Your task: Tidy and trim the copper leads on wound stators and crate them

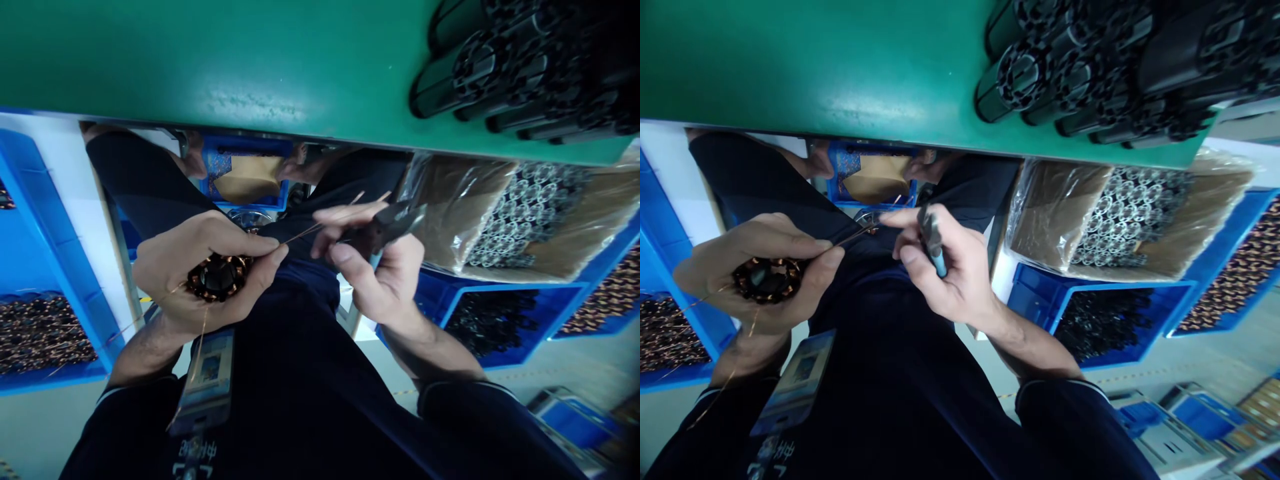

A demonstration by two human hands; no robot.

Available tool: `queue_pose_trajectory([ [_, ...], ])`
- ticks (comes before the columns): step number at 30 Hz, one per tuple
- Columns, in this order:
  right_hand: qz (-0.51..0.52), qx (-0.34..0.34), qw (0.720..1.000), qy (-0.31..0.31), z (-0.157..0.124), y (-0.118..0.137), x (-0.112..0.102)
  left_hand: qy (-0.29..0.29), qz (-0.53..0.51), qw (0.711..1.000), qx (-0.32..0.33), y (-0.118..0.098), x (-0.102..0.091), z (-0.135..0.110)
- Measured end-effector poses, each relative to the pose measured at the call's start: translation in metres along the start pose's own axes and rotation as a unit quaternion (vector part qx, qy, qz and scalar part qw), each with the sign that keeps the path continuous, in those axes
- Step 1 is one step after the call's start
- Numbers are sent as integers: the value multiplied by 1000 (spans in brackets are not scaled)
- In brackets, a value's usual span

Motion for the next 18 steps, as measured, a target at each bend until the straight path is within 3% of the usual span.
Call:
queue_pose_trajectory([
  [3,-87,-11,995,53,-3,2,-6,-60,28,996,58,-13,-9,1],
  [8,-121,-17,986,115,-3,2,0,-9,43,997,61,-17,2,2],
  [18,-115,-16,989,90,2,9,-1,-2,30,998,55,-18,3,-1],
])
Point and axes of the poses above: each hand's wrist, its own z-axis towards the middle knuckle, its own x-axis out of the palm, y = z × x, the point moved 9 cm from there along z, towards the middle knuckle, and after that the axes turned 14 degrees about -y, right-handed, at the moved point
